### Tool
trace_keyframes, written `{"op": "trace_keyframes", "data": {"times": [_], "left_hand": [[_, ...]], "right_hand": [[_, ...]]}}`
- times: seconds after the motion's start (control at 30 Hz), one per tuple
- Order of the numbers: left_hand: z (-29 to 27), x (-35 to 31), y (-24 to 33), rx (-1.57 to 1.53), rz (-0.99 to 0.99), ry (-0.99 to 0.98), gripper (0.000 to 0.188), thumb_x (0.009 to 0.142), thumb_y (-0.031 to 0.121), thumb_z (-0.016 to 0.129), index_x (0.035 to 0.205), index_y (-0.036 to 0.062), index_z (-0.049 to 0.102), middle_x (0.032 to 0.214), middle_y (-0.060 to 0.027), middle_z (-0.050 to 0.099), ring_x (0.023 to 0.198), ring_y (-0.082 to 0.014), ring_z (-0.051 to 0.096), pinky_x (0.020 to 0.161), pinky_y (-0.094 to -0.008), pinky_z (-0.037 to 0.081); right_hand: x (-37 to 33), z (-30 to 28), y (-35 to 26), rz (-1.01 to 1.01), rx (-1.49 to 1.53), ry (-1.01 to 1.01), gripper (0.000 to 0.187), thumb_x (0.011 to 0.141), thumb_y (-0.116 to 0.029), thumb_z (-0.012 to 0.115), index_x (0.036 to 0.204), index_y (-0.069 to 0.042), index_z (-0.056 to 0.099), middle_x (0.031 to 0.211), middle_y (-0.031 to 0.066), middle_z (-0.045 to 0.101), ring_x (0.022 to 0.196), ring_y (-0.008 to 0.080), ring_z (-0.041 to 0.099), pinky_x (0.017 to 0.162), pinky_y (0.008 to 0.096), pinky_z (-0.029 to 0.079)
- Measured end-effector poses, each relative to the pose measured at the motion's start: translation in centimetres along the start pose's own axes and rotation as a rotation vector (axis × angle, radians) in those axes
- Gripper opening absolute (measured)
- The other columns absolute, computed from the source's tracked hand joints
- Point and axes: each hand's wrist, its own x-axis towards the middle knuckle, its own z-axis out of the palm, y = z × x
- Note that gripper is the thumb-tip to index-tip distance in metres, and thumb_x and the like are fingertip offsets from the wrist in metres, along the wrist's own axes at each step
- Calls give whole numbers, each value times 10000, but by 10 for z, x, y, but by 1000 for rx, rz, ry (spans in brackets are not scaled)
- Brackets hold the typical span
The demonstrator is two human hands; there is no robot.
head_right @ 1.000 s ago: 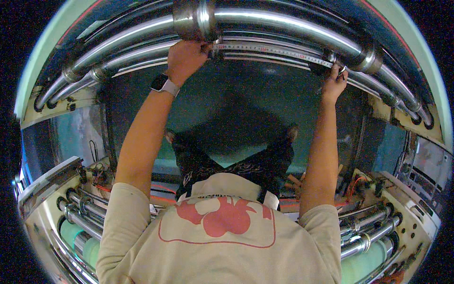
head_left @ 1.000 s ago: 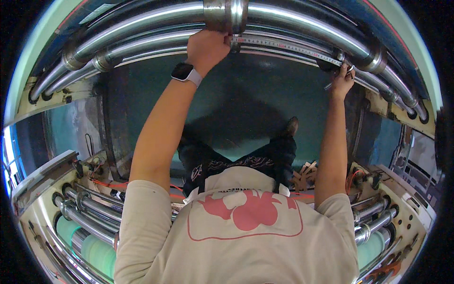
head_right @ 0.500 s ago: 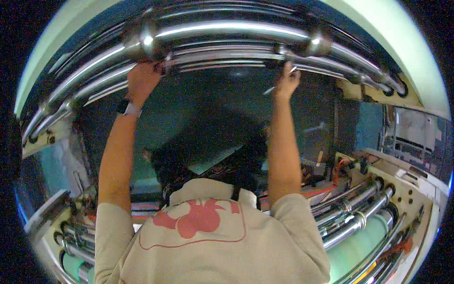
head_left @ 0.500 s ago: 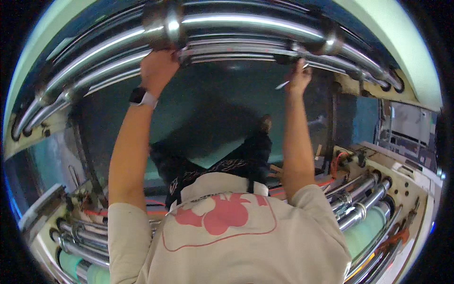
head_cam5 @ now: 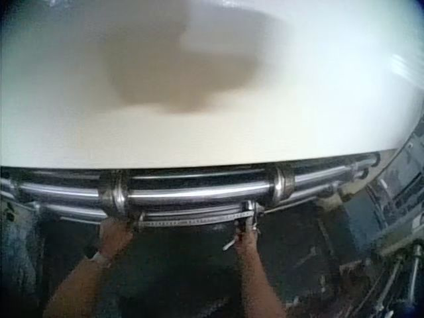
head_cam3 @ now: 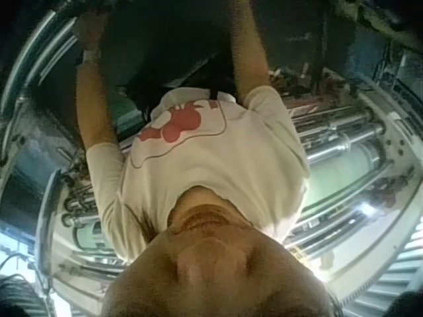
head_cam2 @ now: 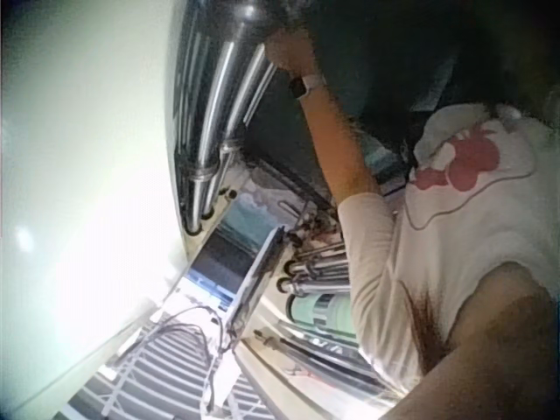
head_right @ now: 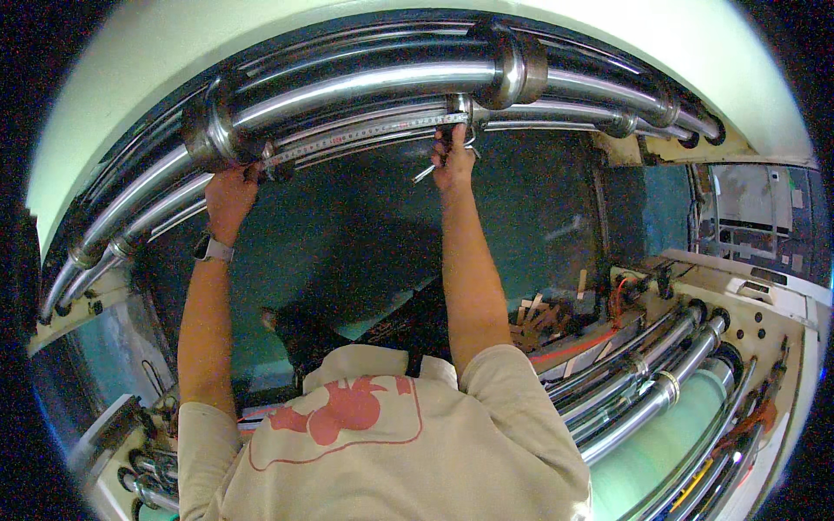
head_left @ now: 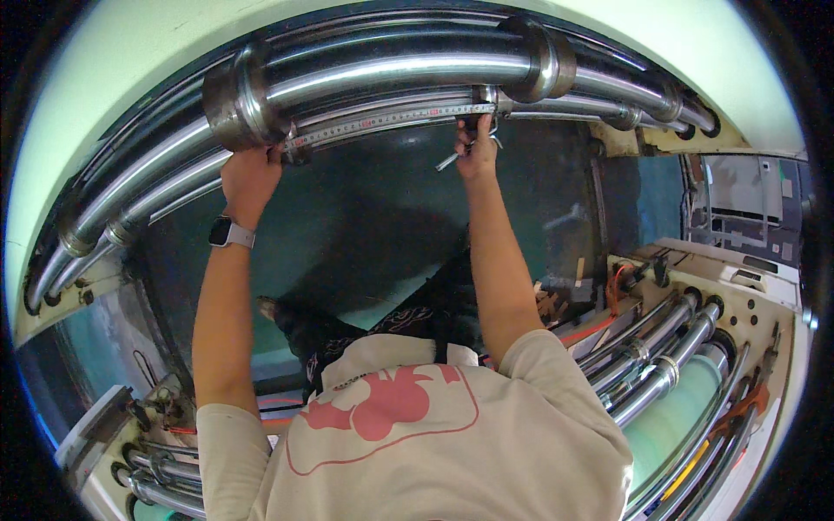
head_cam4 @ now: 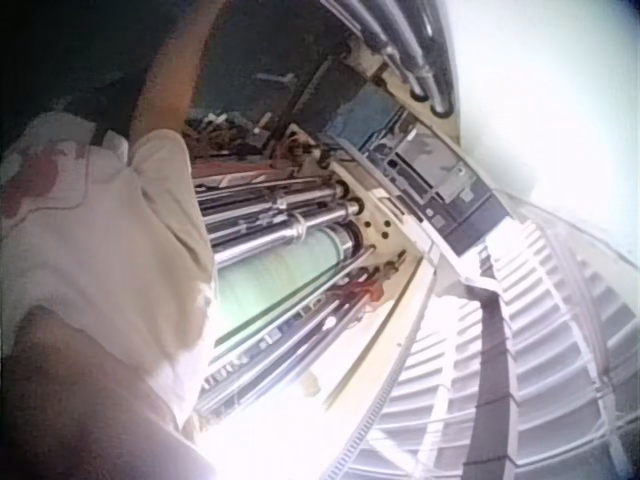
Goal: The person uses a tape measure to measure the distance between metal rollers on a large industrial machine. They repeatedly extend the tape measure, align it with the rollers, and mark positions with a pen. The person moves around the machine to measure different sections.
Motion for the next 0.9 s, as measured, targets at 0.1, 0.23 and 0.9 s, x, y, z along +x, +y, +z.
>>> {"op": "trace_keyframes", "data": {"times": [0.1, 0.23, 0.9], "left_hand": [[3, 0, -4, -13, 10, 14, 289, 808, 348, 487, 777, 95, 623, 737, -144, 612, 688, -333, 588, 588, -428, 470], [3, 1, -3, 30, -7, -12, 290, 810, 346, 481, 775, 97, 626, 730, -142, 611, 684, -329, 589, 585, -424, 470], [4, 0, -4, 14, 21, -4, 290, 809, 342, 485, 766, 92, 626, 724, -132, 613, 681, -322, 591, 590, -416, 474]], "right_hand": [[1, 3, 3, -6, 36, 32, 363, 776, -414, 598, 848, -68, 515, 694, 37, 556, 499, 96, 453, 366, 208, 303], [0, 5, 1, 10, 63, 48, 365, 769, -410, 609, 845, -67, 512, 685, 33, 541, 493, 96, 446, 358, 201, 289], [-5, 9, -6, 20, 26, 80, 371, 754, -414, 628, 812, -67, 511, 658, 27, 543, 475, 90, 439, 357, 203, 301]]}}
